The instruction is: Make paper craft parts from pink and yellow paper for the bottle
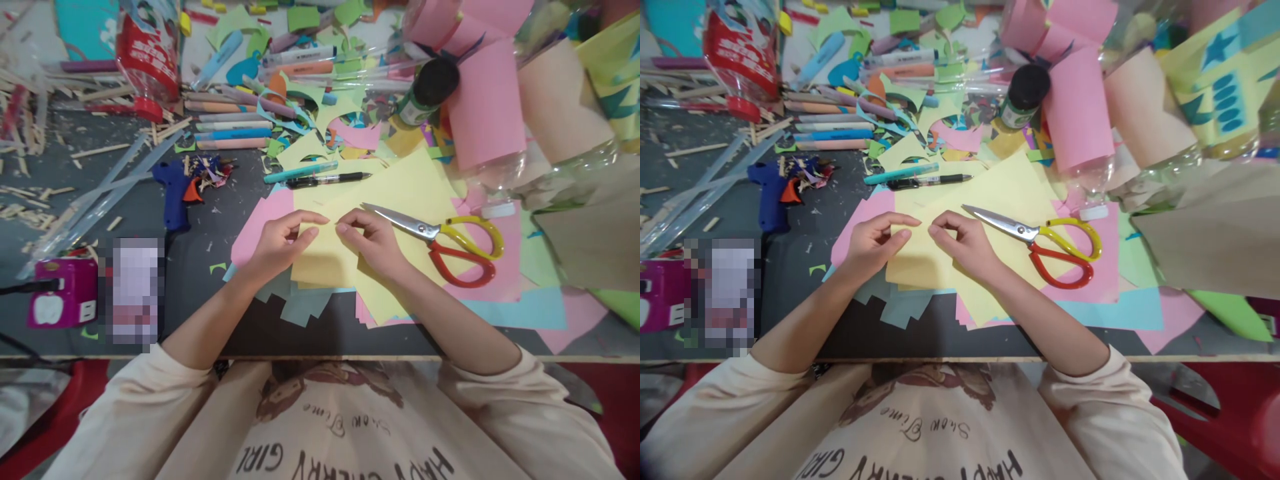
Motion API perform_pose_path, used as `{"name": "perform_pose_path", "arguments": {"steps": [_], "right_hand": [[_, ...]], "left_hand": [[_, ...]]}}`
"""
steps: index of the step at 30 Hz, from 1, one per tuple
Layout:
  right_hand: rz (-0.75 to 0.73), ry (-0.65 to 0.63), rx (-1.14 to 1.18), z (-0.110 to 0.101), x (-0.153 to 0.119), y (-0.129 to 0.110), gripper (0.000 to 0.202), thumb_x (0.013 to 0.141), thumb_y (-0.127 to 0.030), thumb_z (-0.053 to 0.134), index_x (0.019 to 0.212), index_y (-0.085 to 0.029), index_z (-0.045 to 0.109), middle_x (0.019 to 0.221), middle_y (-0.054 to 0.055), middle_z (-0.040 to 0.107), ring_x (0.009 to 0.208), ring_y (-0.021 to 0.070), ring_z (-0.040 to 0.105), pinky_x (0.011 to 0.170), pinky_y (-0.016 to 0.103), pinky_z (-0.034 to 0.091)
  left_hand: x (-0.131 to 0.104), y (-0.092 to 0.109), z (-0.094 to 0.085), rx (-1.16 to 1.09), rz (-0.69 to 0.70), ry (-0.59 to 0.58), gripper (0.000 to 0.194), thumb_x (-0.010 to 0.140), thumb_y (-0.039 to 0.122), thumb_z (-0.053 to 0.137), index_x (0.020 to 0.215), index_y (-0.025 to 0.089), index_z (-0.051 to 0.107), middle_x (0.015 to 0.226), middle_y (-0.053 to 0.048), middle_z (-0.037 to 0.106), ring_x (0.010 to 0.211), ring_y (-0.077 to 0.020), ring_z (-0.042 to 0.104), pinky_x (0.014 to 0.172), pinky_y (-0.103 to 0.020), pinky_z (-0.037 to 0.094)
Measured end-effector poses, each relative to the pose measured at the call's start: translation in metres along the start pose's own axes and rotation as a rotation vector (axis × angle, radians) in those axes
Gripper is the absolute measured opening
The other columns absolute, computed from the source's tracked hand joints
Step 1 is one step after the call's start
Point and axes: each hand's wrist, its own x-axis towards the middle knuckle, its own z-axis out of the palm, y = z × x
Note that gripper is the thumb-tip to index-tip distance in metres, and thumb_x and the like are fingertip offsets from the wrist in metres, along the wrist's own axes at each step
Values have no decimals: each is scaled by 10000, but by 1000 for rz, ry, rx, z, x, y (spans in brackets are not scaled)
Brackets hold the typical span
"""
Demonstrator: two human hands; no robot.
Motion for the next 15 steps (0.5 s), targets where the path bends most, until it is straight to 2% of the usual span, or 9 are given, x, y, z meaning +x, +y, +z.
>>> {"name": "perform_pose_path", "arguments": {"steps": [3,6,8,11,13,15], "right_hand": [[1,-66,-30,2,-1,-3,155,807,-258,612,663,-204,593,623,-31,559,590,111,453,600,290,370],[-11,-55,-44,2,-3,-2,153,803,-255,616,660,-206,592,638,-24,572,607,119,465,612,297,375],[-25,48,-9,2,-2,2,173,815,-280,624,662,-211,585,642,-25,557,613,121,456,612,296,371],[-44,290,105,0,0,10,227,836,-365,642,681,-220,562,616,-41,470,586,111,399,582,282,339],[-66,388,159,-1,1,13,287,831,-433,664,679,-224,539,600,-51,415,567,104,357,556,274,310],[-89,400,165,-2,3,12,345,810,-484,692,661,-224,521,593,-53,399,558,102,339,540,272,298]], "left_hand": [[-2,-1,0,23,25,-46,170,868,310,596,935,217,722,579,45,542,408,-54,291,395,-211,251],[-4,-2,0,10,30,-36,217,859,321,627,1047,244,702,491,79,408,404,-66,310,398,-204,250],[-5,-3,-1,-61,4,-48,357,842,349,663,1189,266,641,514,72,454,455,-88,440,421,-189,313],[-6,-5,-3,-176,-47,-53,563,797,421,725,1315,296,542,732,9,649,589,-125,595,457,-193,413],[-4,-8,-5,-193,-45,27,619,765,459,760,1318,308,528,808,-5,682,578,-118,600,460,-203,431],[0,-13,-7,-183,-4,154,610,748,488,775,1279,306,538,789,6,683,578,-116,605,498,-222,458]]}}
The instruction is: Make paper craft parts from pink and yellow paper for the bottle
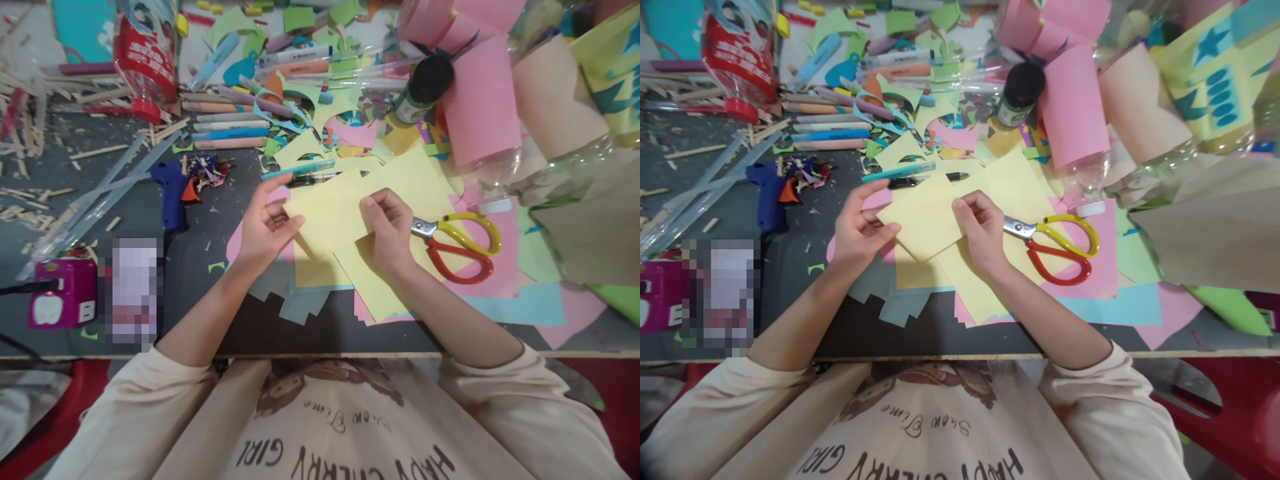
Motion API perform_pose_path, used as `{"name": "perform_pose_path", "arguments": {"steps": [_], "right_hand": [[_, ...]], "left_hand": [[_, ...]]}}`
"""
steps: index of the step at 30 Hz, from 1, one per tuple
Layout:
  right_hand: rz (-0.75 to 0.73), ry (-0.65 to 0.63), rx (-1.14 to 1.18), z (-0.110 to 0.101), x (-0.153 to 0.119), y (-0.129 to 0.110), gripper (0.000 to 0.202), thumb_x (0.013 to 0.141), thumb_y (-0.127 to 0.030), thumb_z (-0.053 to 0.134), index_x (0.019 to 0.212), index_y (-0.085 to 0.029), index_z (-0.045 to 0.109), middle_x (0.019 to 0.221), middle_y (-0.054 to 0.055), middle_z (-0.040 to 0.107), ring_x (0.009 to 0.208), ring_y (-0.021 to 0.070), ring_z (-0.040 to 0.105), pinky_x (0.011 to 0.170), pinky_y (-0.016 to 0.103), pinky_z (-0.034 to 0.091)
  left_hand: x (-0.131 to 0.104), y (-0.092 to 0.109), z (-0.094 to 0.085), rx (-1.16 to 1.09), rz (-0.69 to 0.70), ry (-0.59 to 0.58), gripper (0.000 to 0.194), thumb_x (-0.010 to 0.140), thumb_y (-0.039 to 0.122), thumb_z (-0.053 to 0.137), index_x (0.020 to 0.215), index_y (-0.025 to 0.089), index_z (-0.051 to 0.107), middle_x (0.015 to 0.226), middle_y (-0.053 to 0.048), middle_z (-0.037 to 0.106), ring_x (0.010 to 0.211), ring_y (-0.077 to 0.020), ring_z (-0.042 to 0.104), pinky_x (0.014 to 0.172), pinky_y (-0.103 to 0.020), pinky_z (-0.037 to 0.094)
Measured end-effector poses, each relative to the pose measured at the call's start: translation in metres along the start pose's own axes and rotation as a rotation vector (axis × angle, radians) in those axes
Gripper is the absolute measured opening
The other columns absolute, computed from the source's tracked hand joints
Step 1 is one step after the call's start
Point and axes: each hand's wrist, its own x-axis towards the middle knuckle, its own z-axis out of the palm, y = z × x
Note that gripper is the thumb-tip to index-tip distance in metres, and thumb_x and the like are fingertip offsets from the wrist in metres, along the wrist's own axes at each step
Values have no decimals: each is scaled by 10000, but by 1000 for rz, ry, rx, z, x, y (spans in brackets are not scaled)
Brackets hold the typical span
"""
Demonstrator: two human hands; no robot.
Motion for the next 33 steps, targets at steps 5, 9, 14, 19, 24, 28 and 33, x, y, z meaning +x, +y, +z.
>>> {"name": "perform_pose_path", "arguments": {"steps": [5,9,14,19,24,28,33], "right_hand": [[30,-161,-5,3,-1,-9,434,773,-557,717,608,-226,490,497,-74,369,467,84,300,473,272,257],[45,-195,-62,3,0,-10,477,772,-620,686,617,-232,457,487,-82,348,457,78,256,463,274,238],[32,-105,-88,0,2,-5,492,776,-647,664,634,-239,428,513,-81,289,482,88,235,478,279,235],[-1,-56,-56,-1,3,0,453,806,-597,667,650,-237,441,536,-76,296,488,91,250,491,281,249],[-8,-45,-29,-2,3,1,408,817,-545,684,656,-234,475,547,-72,320,492,91,258,491,283,253],[1,-49,-16,-1,3,0,424,799,-566,694,646,-232,481,552,-70,309,498,92,256,494,283,254],[1,-46,-31,-1,3,0,460,770,-605,701,634,-227,478,555,-71,307,511,89,272,502,273,259]], "left_hand": [[11,-12,-5,8,146,247,532,764,517,767,1187,300,529,669,63,629,577,-99,582,541,-246,462],[11,-14,-2,59,214,345,394,788,506,748,1024,267,542,638,69,581,559,-84,571,531,-227,445],[7,-7,1,99,253,241,381,770,501,756,1004,256,582,752,34,643,648,-94,620,607,-217,494],[6,-1,1,175,237,164,172,829,385,707,818,214,729,820,-24,709,799,-142,665,726,-256,545],[8,-2,0,109,217,200,67,785,231,736,829,246,784,822,-18,723,823,-143,669,757,-261,551],[10,-5,-3,95,218,190,77,765,223,756,830,249,790,876,-31,704,849,-153,666,743,-271,556],[11,-11,-8,39,246,165,141,779,317,772,910,266,782,1001,-51,670,951,-179,652,815,-312,566]]}}
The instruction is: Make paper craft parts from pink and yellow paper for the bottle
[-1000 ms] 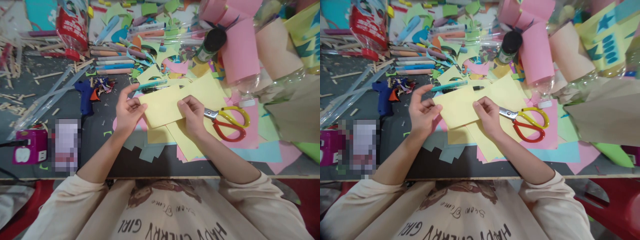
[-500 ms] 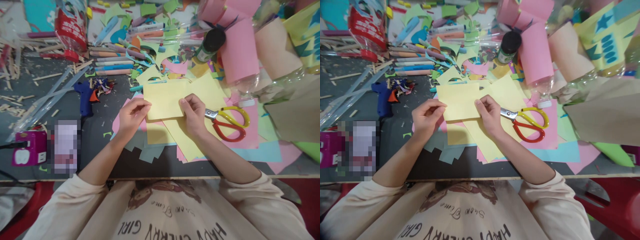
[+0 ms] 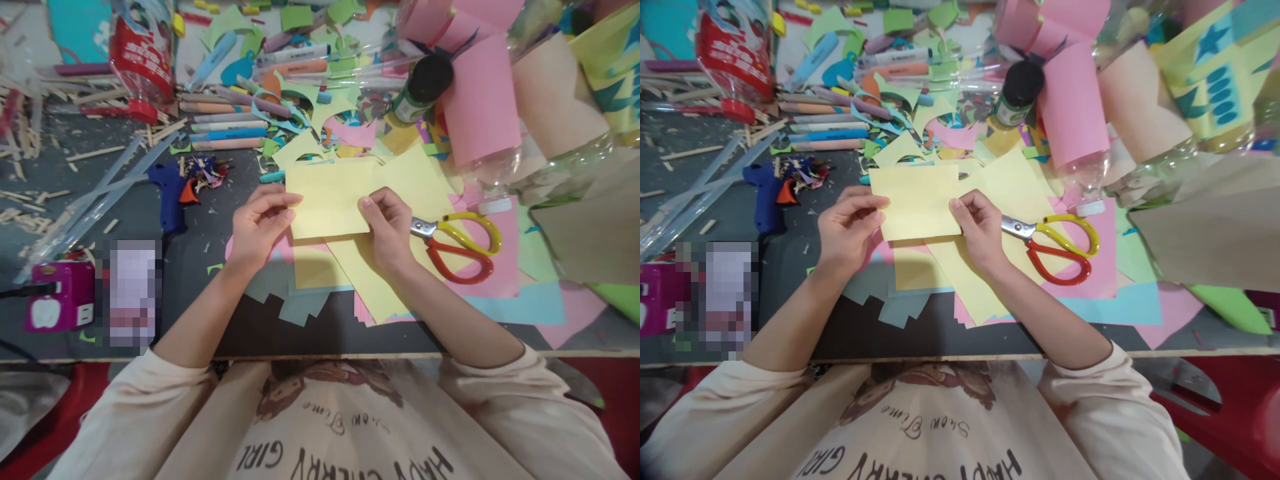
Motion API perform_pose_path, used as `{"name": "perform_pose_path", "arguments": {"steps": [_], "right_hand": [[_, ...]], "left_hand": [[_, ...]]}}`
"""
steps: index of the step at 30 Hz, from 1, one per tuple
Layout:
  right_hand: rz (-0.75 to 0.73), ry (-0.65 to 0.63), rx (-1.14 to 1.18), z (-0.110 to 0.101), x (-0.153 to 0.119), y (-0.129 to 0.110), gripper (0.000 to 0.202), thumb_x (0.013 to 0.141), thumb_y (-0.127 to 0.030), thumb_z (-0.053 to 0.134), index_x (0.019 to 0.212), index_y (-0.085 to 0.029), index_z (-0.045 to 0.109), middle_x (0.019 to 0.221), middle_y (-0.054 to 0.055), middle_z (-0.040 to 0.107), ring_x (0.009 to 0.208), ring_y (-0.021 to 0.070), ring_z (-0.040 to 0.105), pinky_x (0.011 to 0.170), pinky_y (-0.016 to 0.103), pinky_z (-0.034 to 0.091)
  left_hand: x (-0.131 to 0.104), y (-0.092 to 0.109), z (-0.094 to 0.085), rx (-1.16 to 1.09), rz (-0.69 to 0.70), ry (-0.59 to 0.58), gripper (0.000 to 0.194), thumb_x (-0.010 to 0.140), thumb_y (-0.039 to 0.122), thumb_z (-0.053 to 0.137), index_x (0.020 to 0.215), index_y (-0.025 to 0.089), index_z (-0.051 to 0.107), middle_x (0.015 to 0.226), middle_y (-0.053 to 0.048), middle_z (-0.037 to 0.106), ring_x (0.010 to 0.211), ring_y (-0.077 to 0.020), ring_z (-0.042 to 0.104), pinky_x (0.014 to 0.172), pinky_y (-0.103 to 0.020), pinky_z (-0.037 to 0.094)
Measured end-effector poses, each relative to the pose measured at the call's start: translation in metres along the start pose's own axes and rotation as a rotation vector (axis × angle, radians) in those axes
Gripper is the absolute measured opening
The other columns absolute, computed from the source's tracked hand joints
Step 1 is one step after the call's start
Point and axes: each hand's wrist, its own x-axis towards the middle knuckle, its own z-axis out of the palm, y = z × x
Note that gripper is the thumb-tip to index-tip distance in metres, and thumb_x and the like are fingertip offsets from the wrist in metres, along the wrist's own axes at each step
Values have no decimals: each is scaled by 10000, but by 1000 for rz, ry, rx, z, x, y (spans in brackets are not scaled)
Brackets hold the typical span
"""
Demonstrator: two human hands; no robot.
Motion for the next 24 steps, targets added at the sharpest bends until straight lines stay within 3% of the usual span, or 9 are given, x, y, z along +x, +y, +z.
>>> {"name": "perform_pose_path", "arguments": {"steps": [7,14,18,21,24], "right_hand": [[-5,-1,9,-2,1,2,442,776,-584,705,637,-219,498,561,-72,323,519,82,279,498,260,251],[-1,-22,20,-1,0,1,437,784,-566,709,633,-217,493,558,-74,313,512,79,273,494,261,253],[10,-27,-1,-1,0,1,442,781,-579,703,636,-217,494,556,-75,326,509,77,271,492,258,260],[7,-6,17,-1,1,2,450,779,-588,700,635,-222,482,545,-79,304,492,76,261,473,254,257],[-24,32,43,-1,3,4,439,790,-578,698,643,-225,481,541,-81,292,483,77,266,456,250,258]], "left_hand": [[3,-2,-5,24,44,-87,274,788,398,770,1041,293,756,1126,-47,591,680,-76,555,630,-255,534],[6,-6,-10,-12,110,-173,378,814,401,751,1183,340,698,1226,-41,551,593,-26,504,538,-212,495],[9,-10,-11,-14,97,-216,557,803,441,755,1330,410,577,1458,-26,451,777,-87,625,592,-212,544],[10,-12,-10,-57,117,-223,697,791,462,762,1414,476,449,1595,24,293,953,-129,662,757,-247,595],[9,-11,-9,-18,85,-209,528,806,500,734,1297,401,567,1449,-8,500,1037,-170,670,877,-311,594]]}}
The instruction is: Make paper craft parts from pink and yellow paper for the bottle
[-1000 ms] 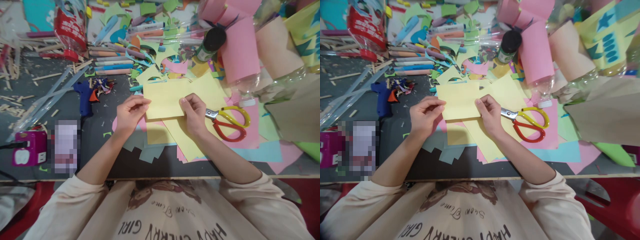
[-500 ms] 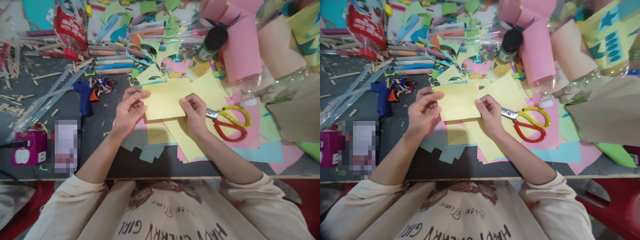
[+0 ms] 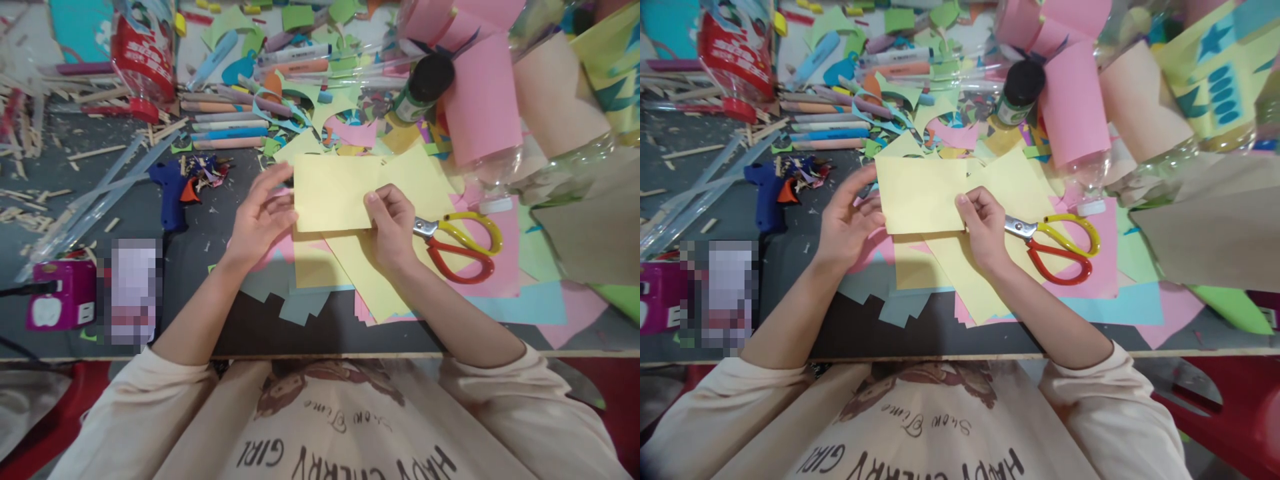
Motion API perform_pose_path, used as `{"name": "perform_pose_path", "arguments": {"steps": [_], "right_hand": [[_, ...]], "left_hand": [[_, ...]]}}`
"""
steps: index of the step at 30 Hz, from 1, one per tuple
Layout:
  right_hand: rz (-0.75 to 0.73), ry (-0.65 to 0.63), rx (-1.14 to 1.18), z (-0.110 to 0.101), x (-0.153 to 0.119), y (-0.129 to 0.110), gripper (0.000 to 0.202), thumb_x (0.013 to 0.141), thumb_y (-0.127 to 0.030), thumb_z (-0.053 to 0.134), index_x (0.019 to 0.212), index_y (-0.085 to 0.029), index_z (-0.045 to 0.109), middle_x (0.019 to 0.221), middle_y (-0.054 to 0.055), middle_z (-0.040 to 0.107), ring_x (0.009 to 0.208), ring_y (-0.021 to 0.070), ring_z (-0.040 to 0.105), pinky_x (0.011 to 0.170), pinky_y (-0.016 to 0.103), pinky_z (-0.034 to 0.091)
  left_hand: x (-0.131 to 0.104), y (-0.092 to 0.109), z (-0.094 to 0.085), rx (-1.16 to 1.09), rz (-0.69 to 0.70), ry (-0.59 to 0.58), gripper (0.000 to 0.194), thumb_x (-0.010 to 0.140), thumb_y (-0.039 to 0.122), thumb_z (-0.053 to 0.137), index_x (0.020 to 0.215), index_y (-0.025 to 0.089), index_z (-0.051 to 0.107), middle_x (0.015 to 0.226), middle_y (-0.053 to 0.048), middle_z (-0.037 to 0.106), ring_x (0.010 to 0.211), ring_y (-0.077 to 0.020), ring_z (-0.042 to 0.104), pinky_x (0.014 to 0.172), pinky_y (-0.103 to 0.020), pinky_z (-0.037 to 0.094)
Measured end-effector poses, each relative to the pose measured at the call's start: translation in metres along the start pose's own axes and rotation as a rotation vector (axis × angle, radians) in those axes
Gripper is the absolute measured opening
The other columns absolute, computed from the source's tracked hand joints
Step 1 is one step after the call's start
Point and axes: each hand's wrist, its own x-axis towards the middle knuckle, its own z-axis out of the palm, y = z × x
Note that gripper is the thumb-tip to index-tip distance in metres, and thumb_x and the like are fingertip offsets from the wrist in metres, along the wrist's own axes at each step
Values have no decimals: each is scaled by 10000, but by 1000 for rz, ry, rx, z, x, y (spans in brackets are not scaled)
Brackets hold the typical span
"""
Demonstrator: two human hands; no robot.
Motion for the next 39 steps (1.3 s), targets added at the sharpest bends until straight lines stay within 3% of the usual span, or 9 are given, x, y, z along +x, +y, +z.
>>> {"name": "perform_pose_path", "arguments": {"steps": [3,5,8,13,19,25,34,39], "right_hand": [[-36,34,-9,1,1,2,435,801,-568,693,648,-227,470,545,-81,299,481,76,274,453,247,265],[-50,50,-29,1,2,3,448,807,-580,680,646,-228,455,543,-81,305,481,76,278,454,246,270],[-58,60,-77,1,2,3,463,817,-601,654,646,-228,440,538,-82,310,481,74,283,453,248,273],[-62,52,-117,1,2,2,467,832,-603,633,646,-228,426,541,-82,310,483,71,287,455,249,280],[-37,63,-130,2,1,-1,468,823,-608,635,646,-225,433,555,-78,313,497,74,290,466,245,294],[-19,64,-93,2,1,-3,473,792,-614,670,634,-226,452,559,-73,312,497,78,280,460,248,289],[18,37,-55,1,0,-2,465,771,-614,691,633,-229,472,549,-71,314,502,86,285,463,249,294],[42,3,-31,0,-1,-2,436,778,-580,700,640,-224,489,546,-77,324,488,76,281,456,248,288]], "left_hand": [[-3,6,3,54,-46,49,455,808,504,730,1206,345,577,1175,-24,643,954,-163,685,782,-292,599],[-4,10,5,67,-36,85,466,795,496,747,1192,341,558,1094,-18,646,895,-144,678,742,-270,588],[-4,17,8,99,-34,75,292,827,484,715,1009,270,637,975,-20,654,846,-138,663,749,-277,576],[-4,25,10,147,-122,65,236,835,439,703,865,206,674,880,-26,669,805,-140,654,753,-286,570],[-6,27,10,178,-146,81,139,816,290,708,925,204,714,960,-34,676,775,-112,634,756,-267,571],[-5,19,8,122,-44,58,263,831,275,696,1091,258,728,1065,-43,660,736,-85,607,698,-230,556],[-8,9,4,109,-31,-22,512,829,486,696,1322,404,585,1405,-54,511,724,-98,616,590,-246,542],[-9,10,2,130,-35,-46,637,790,579,697,1382,457,494,1494,-44,432,755,-128,651,549,-252,547]]}}
